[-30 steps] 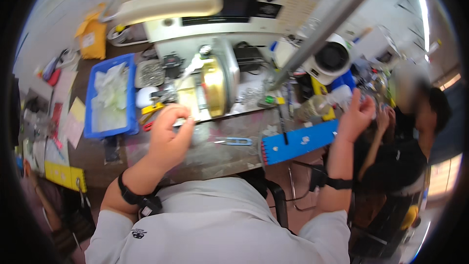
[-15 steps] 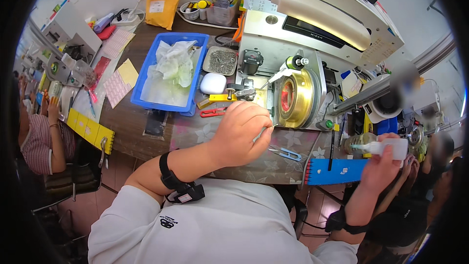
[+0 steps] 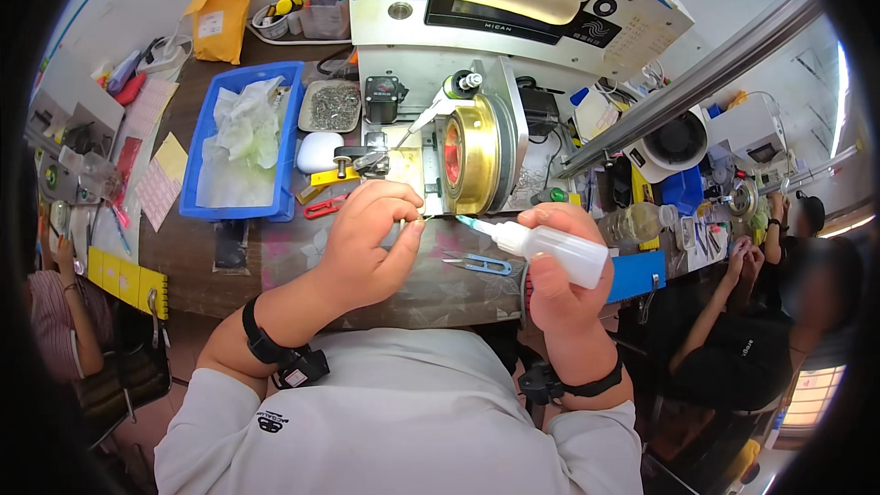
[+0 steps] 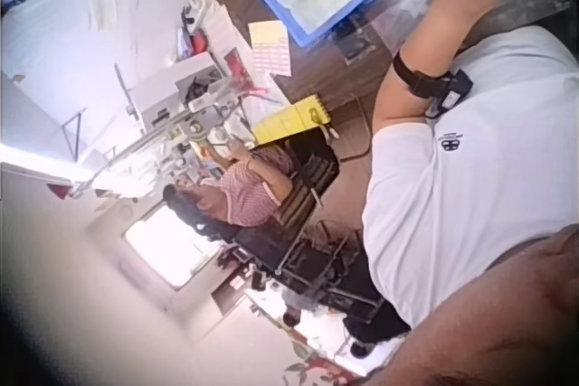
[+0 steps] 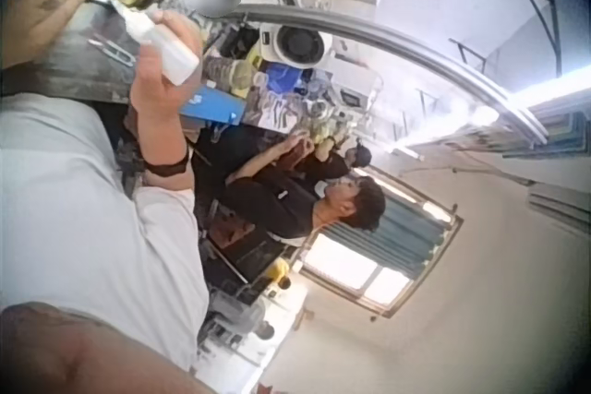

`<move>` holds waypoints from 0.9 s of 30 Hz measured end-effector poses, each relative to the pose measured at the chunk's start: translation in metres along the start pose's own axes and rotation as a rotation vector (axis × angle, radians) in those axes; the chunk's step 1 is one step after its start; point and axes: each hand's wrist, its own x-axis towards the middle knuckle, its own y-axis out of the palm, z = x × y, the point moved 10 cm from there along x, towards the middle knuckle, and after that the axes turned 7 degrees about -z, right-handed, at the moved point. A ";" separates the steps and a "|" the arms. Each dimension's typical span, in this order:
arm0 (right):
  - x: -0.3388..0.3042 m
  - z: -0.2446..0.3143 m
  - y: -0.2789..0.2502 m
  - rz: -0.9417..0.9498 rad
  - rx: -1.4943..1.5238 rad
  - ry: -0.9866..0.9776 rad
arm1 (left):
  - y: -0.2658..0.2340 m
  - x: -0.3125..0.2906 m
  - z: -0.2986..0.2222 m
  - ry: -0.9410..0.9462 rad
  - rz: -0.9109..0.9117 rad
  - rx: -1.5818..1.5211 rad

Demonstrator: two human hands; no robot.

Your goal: Assembling and testing small electronic components using specialized tools and a machine.

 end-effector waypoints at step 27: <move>-0.013 0.015 0.017 0.101 -0.253 -0.240 | 0.011 -0.008 0.016 -0.135 0.116 -0.143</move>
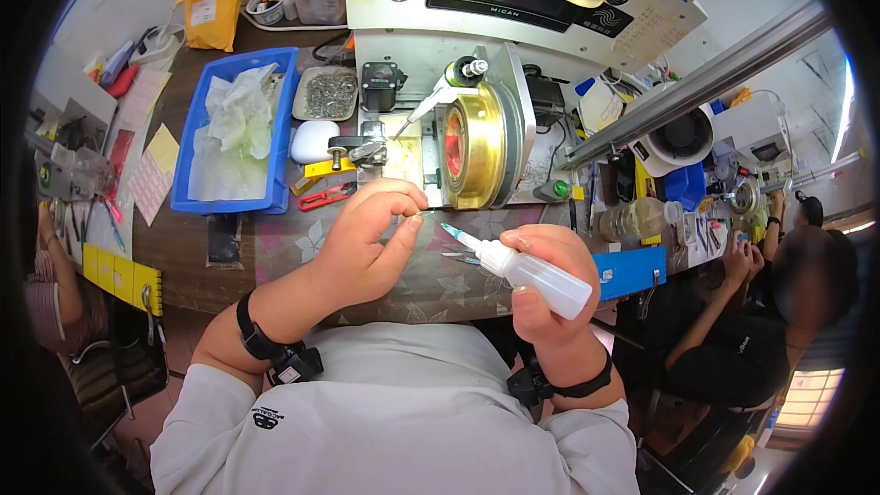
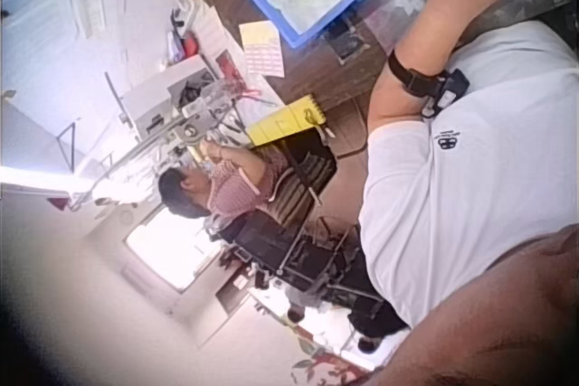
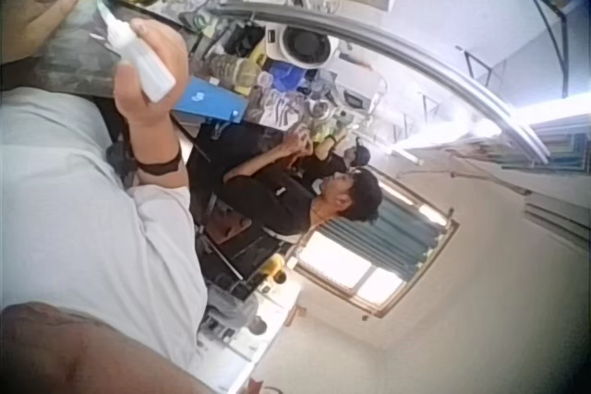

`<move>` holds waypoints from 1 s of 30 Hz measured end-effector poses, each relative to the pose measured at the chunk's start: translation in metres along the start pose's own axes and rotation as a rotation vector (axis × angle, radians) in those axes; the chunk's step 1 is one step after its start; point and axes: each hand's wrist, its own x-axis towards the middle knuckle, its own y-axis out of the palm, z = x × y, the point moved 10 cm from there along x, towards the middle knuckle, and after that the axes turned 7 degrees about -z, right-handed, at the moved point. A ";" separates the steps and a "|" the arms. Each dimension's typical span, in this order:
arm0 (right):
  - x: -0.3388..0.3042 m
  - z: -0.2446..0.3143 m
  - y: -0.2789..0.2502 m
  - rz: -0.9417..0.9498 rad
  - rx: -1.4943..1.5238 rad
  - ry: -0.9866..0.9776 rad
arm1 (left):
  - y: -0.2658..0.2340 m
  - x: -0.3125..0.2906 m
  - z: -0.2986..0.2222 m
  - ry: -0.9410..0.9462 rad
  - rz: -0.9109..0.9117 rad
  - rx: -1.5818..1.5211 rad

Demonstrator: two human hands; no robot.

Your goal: Assembling and testing small electronic components using specialized tools and a machine.

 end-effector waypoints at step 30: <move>-0.014 -0.018 0.009 0.072 0.072 0.071 | -0.003 -0.004 0.001 -0.075 -0.021 0.021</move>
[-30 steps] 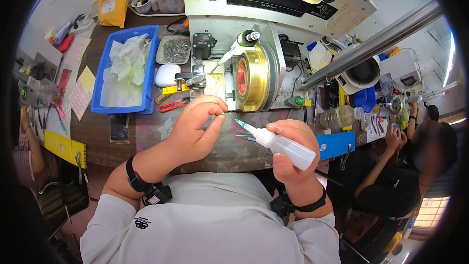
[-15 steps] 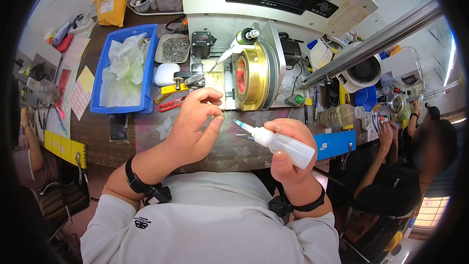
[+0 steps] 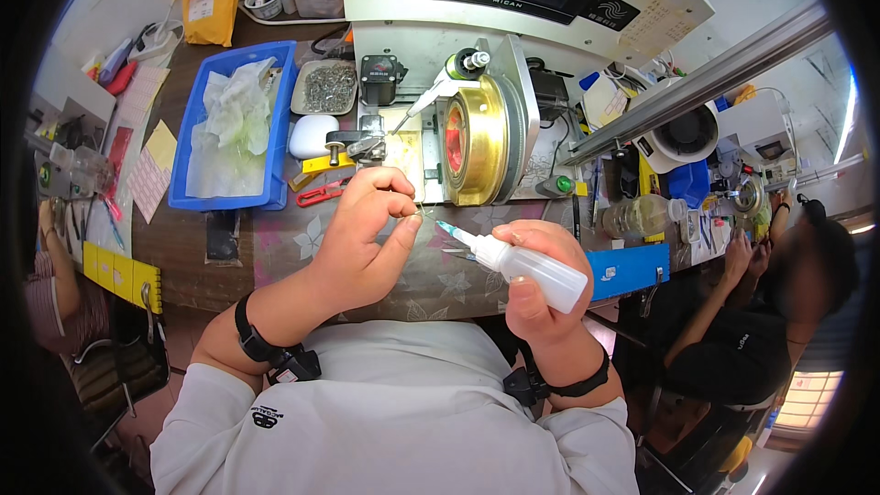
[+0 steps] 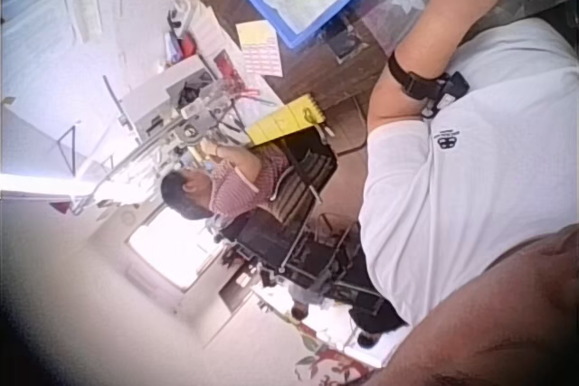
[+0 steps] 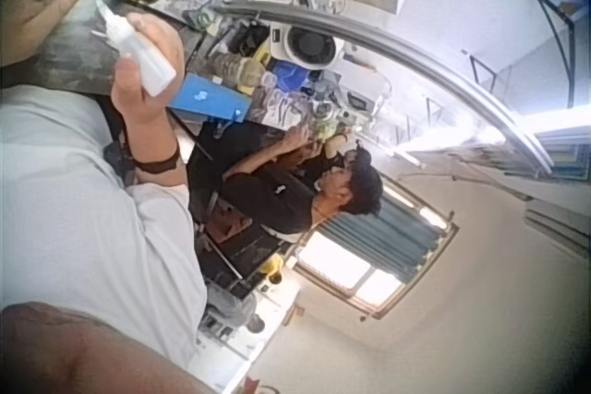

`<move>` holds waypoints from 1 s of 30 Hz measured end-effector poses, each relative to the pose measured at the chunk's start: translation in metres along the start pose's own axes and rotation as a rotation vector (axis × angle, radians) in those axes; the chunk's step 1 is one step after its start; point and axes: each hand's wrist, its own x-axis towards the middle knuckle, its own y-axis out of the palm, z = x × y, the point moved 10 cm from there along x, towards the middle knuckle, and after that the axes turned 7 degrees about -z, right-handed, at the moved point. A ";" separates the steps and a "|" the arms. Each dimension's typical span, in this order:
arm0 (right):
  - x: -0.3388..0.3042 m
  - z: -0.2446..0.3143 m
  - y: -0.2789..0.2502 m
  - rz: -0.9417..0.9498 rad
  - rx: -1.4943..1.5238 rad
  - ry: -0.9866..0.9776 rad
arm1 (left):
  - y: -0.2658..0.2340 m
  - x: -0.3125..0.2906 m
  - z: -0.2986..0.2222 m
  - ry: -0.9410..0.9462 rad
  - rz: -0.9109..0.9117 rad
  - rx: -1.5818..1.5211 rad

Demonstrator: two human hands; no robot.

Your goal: Assembling and testing small electronic components using specialized tools and a machine.

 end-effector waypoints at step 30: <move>-0.015 -0.089 -0.289 -0.665 -0.828 0.605 | 0.005 0.001 -0.011 0.090 -0.037 0.176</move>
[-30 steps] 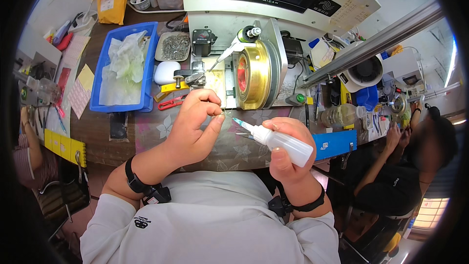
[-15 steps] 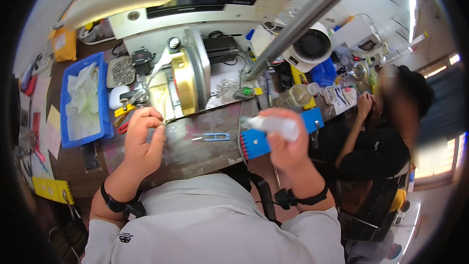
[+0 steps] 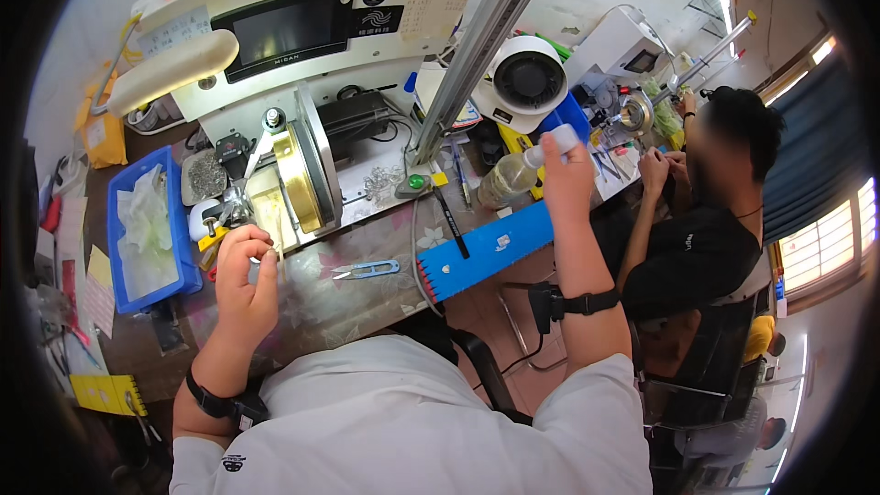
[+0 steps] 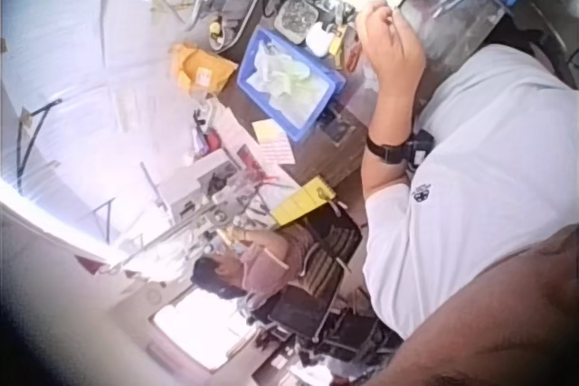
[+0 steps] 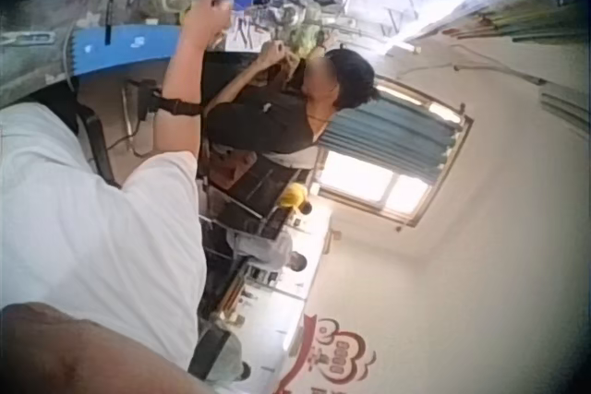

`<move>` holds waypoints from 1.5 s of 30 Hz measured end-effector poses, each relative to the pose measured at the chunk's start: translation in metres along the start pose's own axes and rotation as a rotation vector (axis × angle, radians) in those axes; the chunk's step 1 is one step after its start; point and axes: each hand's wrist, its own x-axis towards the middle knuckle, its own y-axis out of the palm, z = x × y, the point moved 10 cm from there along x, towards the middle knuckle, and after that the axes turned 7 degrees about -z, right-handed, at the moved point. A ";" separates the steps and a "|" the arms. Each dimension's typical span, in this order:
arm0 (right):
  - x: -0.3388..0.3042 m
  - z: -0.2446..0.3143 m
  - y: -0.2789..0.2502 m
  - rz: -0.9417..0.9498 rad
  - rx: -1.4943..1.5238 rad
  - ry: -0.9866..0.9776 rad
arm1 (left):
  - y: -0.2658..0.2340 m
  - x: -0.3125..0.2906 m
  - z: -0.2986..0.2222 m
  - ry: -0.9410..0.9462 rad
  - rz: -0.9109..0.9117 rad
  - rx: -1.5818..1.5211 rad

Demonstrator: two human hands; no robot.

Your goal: Assembling and testing small electronic components using specialized tools and a machine.

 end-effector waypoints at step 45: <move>-0.163 0.070 0.051 0.606 0.619 0.027 | -0.009 0.000 0.028 -0.075 -0.092 0.036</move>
